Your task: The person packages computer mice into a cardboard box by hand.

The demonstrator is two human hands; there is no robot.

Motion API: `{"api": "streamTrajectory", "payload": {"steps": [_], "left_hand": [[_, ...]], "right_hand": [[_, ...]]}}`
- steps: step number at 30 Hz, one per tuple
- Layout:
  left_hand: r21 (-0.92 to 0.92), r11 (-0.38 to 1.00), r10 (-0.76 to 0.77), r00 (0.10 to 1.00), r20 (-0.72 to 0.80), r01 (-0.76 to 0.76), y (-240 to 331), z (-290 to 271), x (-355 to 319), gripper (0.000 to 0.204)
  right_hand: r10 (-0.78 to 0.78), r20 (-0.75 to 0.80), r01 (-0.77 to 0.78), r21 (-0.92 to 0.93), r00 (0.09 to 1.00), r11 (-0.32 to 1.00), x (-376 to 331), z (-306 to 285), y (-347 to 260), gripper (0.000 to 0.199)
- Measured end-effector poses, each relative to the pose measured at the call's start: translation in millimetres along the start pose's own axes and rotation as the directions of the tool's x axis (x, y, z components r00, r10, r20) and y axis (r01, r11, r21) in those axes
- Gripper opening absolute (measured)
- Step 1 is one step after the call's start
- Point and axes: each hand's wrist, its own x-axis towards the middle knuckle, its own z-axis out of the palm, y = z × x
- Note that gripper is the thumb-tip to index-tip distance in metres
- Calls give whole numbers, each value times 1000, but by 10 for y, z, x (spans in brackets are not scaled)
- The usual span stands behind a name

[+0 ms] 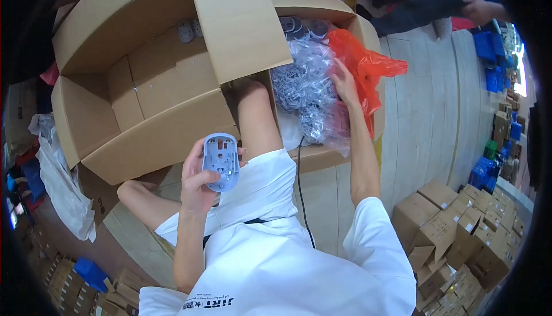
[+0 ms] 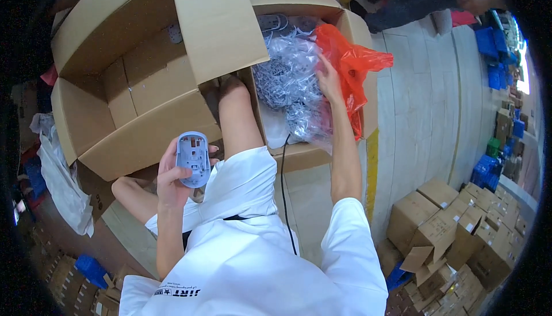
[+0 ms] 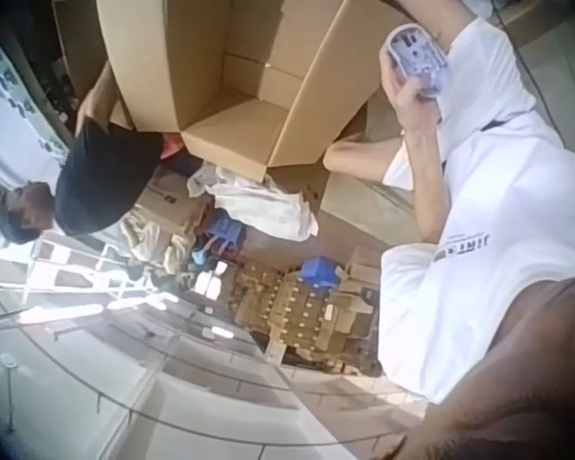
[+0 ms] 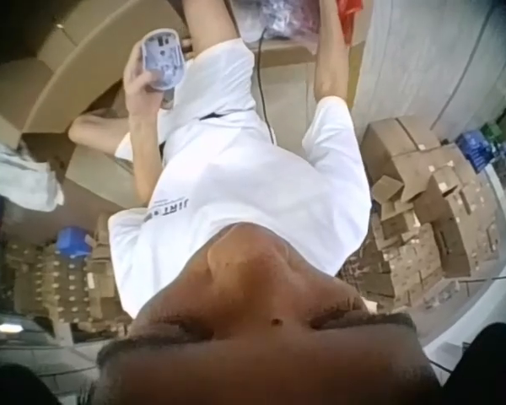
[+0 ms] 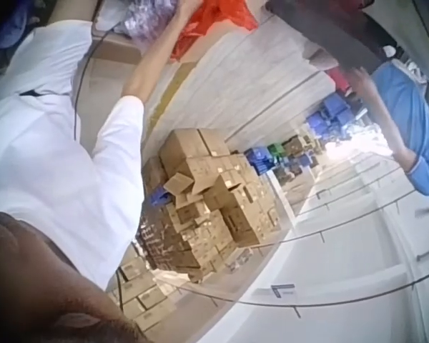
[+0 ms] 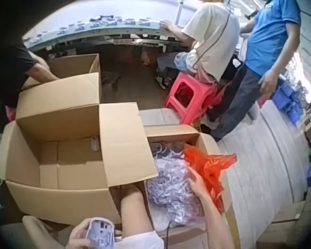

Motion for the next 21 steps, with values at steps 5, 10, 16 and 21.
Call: {"api": "streamTrajectory", "payload": {"steps": [5, 10, 16, 21], "left_hand": [[-5, 1000, 28, 998, -54, -28, 27, -164, -92, 75], [-43, 999, 3, 1000, 7, -3, 5, -140, -56, 76], [-82, 997, 16, 999, 38, -13, 15, -176, -105, 76], [-22, 999, 34, 998, -44, -35, 72, -205, -197, 76]], "right_hand": [[-77, 134, 88, -80, 988, 993, -585, -18, -459, 19], [134, 266, -51, -297, 955, 953, -1020, 402, 45, 19], [409, 131, -333, -388, 903, 859, -1068, 544, 211, 26], [507, 107, -483, -189, 855, 855, -1147, 281, 5, 30]]}}
